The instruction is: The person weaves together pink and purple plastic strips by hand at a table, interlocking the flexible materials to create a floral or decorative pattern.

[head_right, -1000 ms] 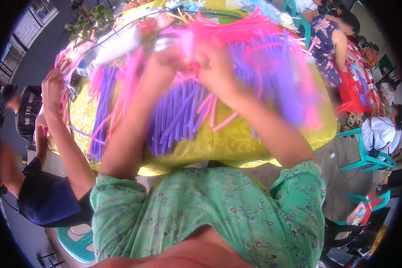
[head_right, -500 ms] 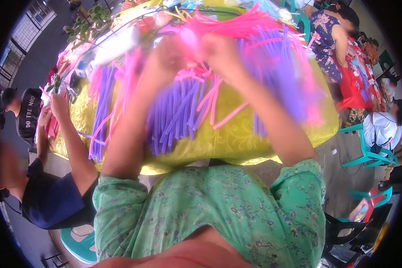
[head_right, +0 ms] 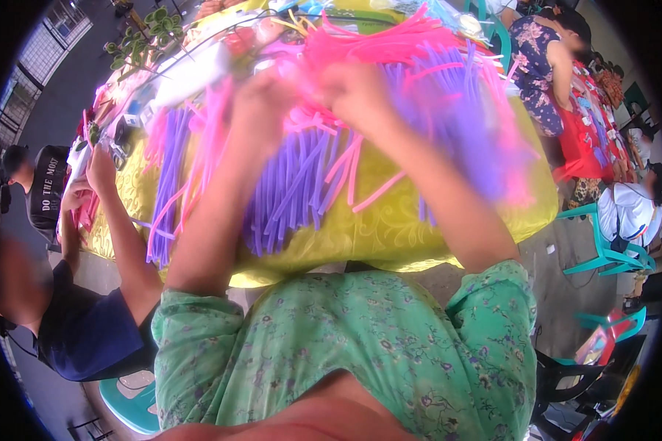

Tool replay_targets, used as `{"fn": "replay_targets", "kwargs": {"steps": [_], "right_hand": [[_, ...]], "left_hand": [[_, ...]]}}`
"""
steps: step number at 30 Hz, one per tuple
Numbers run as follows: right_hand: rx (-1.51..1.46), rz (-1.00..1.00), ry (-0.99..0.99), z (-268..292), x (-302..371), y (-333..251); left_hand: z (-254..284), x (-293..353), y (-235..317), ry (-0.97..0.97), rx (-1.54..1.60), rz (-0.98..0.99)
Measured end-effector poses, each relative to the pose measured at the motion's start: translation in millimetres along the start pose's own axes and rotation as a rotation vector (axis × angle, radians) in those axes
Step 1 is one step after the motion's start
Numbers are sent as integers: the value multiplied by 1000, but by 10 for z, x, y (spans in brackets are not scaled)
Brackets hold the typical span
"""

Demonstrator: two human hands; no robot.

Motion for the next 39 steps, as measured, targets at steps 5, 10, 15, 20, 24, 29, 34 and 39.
{"fn": "replay_targets", "kwargs": {"steps": [5,10,15,20,24,29,34,39], "right_hand": [[-18,96,-21,-62,32,-96],[-40,59,-65,-74,21,-86],[-297,-159,-78,116,-25,183],[-321,-139,-52,187,-51,220],[-349,-191,-44,211,-57,315],[-101,-101,-90,138,-116,486],[237,130,46,85,-151,373],[763,140,-155,-187,-165,191]], "left_hand": [[66,3,-121,25,97,124],[88,21,41,16,-160,-75],[237,-182,89,108,-365,-215],[322,-247,5,-149,-795,-402],[320,-285,-248,-293,-1130,-101],[472,-388,-459,-232,-1321,-216],[341,-321,-444,-233,-1516,-177],[309,-255,-313,-188,-1515,-137]]}}
Point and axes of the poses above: each hand's wrist, its own x-axis away from the middle knuckle, its own z-axis out of the back of the hand, y = z × x, the point moved 8 cm from there along -x, towards the middle knuckle
